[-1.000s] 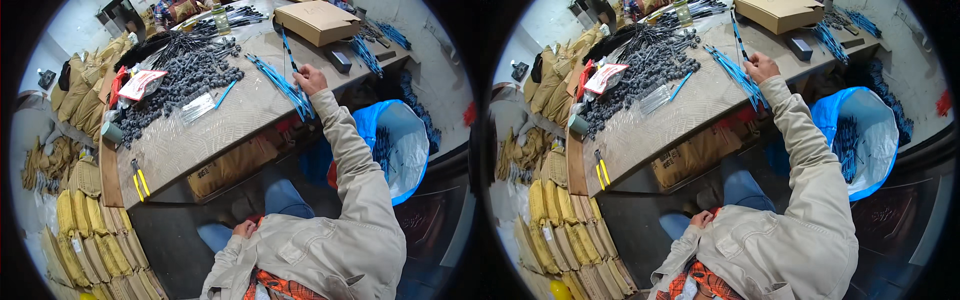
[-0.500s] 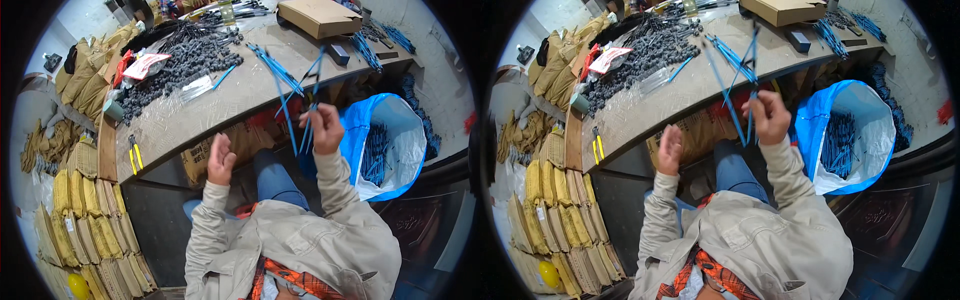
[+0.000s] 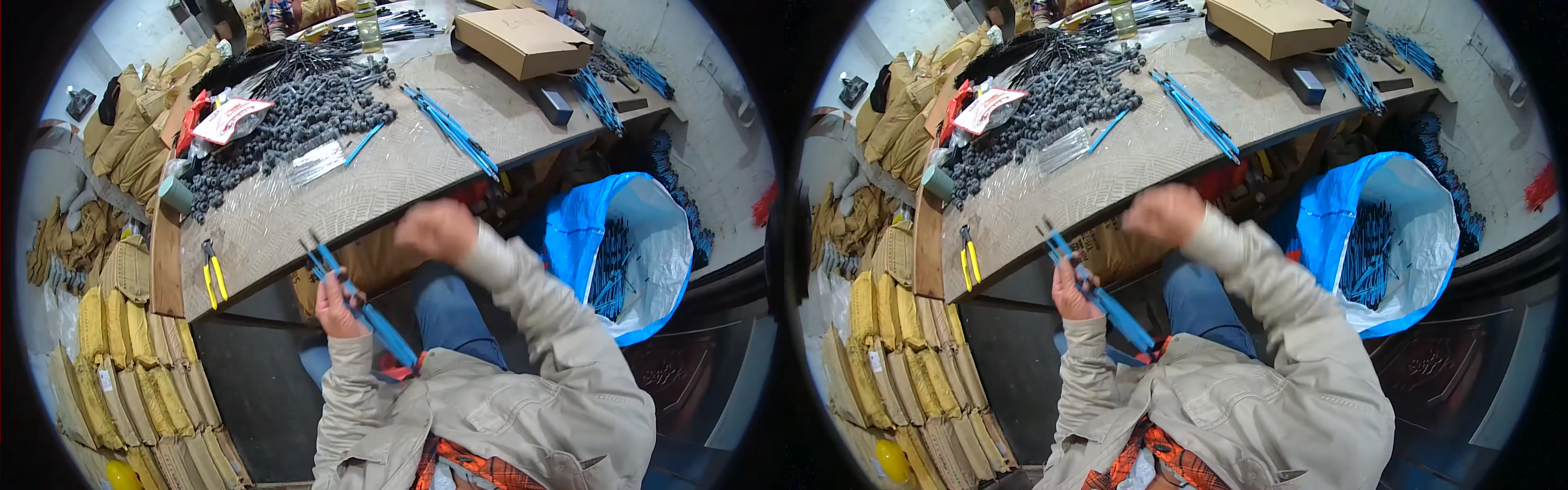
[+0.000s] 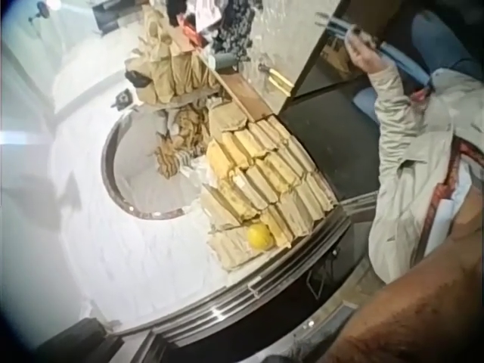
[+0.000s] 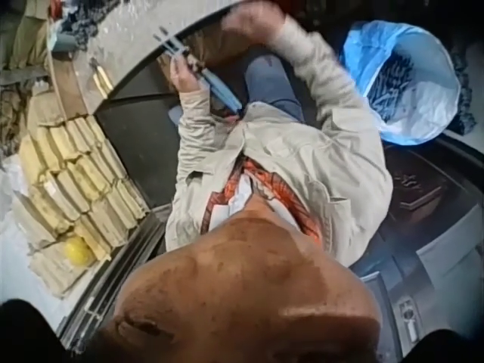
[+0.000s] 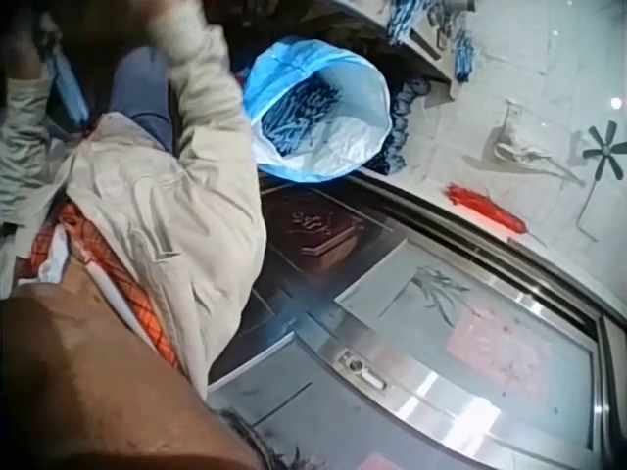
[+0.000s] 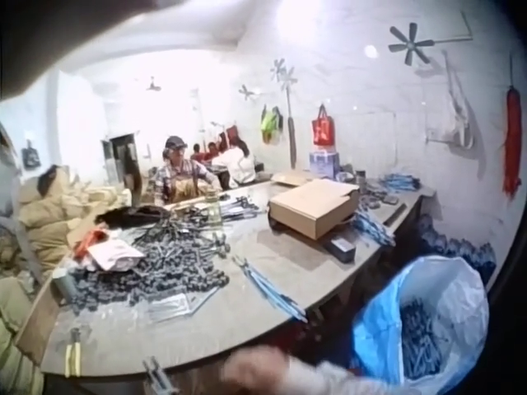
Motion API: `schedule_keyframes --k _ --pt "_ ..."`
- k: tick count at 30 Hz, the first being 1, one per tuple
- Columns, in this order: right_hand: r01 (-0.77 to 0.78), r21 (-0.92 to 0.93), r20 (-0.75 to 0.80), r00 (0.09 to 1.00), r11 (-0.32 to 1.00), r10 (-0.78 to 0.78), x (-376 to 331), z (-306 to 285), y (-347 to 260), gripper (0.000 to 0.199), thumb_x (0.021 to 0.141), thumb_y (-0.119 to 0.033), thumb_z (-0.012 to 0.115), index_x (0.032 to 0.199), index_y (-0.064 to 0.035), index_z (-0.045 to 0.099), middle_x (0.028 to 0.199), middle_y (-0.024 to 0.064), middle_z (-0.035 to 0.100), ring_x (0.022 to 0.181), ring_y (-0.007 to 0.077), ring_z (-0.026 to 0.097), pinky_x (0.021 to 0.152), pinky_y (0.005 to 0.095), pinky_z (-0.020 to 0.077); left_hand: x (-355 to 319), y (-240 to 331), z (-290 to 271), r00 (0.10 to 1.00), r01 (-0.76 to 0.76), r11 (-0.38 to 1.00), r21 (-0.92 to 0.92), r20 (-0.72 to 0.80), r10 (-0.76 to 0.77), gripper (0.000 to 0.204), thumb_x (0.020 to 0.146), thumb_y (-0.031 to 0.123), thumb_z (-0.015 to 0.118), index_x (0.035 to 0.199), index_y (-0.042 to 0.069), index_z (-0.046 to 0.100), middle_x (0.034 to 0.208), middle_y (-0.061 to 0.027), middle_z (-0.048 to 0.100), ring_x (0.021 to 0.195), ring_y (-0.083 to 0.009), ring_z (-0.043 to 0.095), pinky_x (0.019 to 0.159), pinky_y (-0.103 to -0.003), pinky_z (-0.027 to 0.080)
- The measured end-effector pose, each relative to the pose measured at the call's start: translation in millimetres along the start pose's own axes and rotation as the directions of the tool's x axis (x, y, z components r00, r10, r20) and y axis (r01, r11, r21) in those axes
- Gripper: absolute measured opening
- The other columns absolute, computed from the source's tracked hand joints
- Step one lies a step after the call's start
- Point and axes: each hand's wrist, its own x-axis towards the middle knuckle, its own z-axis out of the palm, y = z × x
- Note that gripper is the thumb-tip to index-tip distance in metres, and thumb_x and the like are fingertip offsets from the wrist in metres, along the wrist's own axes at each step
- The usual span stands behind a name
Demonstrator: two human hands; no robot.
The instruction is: Assembling blue plastic arms into a central hub and securing them using a crimping tool.
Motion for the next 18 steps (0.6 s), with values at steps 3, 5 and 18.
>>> schedule_keyframes --k 3,5,18 --pt "-0.34 -0.308 -0.063 0.939 0.889 0.338 105.1 -27.1 87.7 0.032 0.079 -0.041 0.059 0.073 -0.0098 0.064 0.072 0.006 0.063 0.06 0.0255 0.058 0.052 0.0359 0.0452 0.7 9.0 -10.9 0.997 0.069 0.996 -0.056 -0.024 -0.071 0.015 0.09 0.019 0.051 0.096 0.006 0.056 0.056 0.002 0.041 0.039 -0.0041 0.029 0.034 -0.017 0.022" --pt "-0.4 -0.617 0.054 0.838 0.678 0.543 157.6 -31.7 126.4 0.042 0.073 -0.047 0.062 0.077 -0.0051 0.064 0.077 0.0107 0.065 0.069 0.0305 0.061 0.058 0.0416 0.0473 2.9 6.8 -22.3 0.998 0.048 0.996 -0.068 0.039 -0.046 0.014 0.09 0.018 0.052 0.098 0.007 0.055 0.056 0.0017 0.041 0.037 -0.0041 0.027 0.032 -0.017 0.021" --pt "-0.478 -0.238 -0.417 0.836 0.846 0.355 145.4 -74.3 213.2 0.019 0.08 -0.023 0.054 0.074 -0.0054 0.057 0.071 0.0069 0.062 0.054 0.0209 0.051 0.054 0.0335 0.0438 22.2 -9.5 27.4 0.942 0.252 0.945 0.208 0.17 -0.289 0.01 0.089 0.01 0.046 0.09 0.004 0.054 0.05 0.0007 0.042 0.037 -0.006 0.033 0.034 -0.019 0.024"
